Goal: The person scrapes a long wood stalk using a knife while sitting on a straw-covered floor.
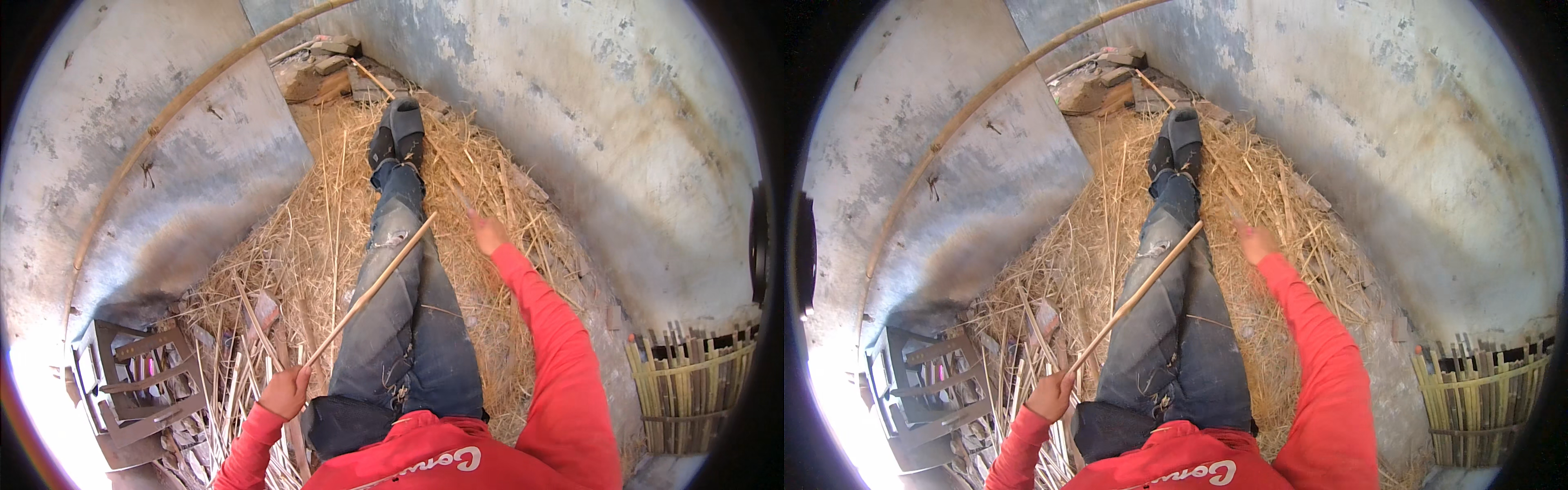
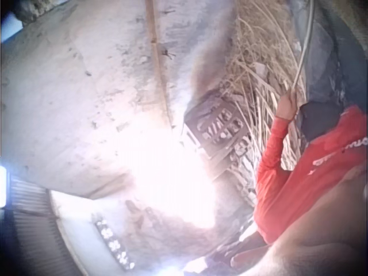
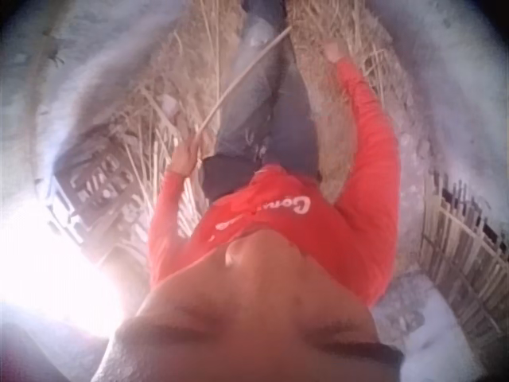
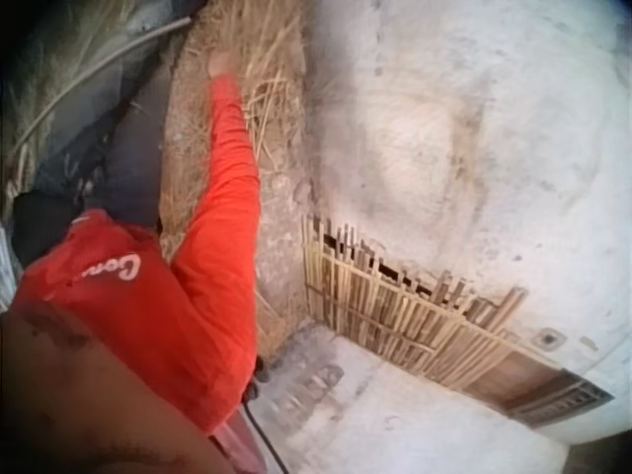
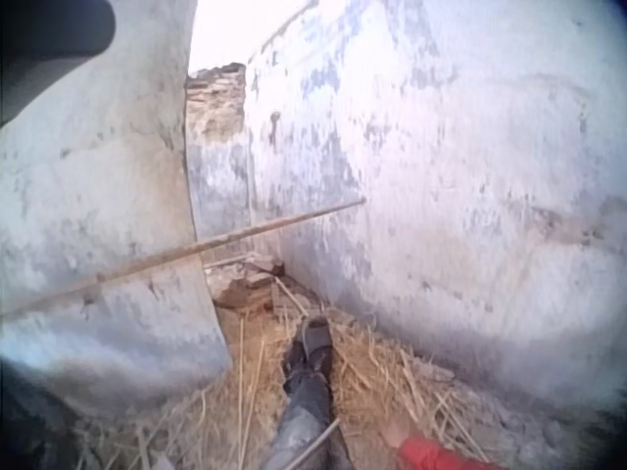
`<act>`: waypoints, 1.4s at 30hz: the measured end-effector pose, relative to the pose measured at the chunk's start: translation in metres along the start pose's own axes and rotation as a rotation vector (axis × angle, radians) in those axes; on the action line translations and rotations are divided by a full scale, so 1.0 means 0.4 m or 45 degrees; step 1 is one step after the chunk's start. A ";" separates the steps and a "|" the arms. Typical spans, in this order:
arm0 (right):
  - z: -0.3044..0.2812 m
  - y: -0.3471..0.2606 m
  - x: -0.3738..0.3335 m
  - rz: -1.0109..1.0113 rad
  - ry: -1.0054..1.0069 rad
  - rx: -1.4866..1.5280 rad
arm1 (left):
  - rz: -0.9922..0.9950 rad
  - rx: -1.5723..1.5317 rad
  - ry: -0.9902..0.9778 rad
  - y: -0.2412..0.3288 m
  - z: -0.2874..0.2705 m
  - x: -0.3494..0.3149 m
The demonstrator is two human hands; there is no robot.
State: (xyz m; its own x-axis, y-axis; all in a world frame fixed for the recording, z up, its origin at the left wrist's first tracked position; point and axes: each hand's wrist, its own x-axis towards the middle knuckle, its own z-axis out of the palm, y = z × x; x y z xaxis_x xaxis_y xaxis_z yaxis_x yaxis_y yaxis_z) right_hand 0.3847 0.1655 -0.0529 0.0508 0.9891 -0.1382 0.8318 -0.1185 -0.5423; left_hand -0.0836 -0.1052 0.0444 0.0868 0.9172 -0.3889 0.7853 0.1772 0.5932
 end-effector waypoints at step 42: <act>0.059 -0.315 -0.210 -0.550 0.310 0.459 | 0.022 -0.243 -0.055 0.118 0.050 0.214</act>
State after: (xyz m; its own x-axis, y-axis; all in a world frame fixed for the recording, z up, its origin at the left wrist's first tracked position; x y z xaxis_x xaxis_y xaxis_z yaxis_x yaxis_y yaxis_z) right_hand 0.2624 0.0954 0.0075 -0.0891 0.9409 0.3268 0.5684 0.3175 -0.7590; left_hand -0.0269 -0.0253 0.0249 0.1289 0.9053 -0.4048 0.6533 0.2295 0.7214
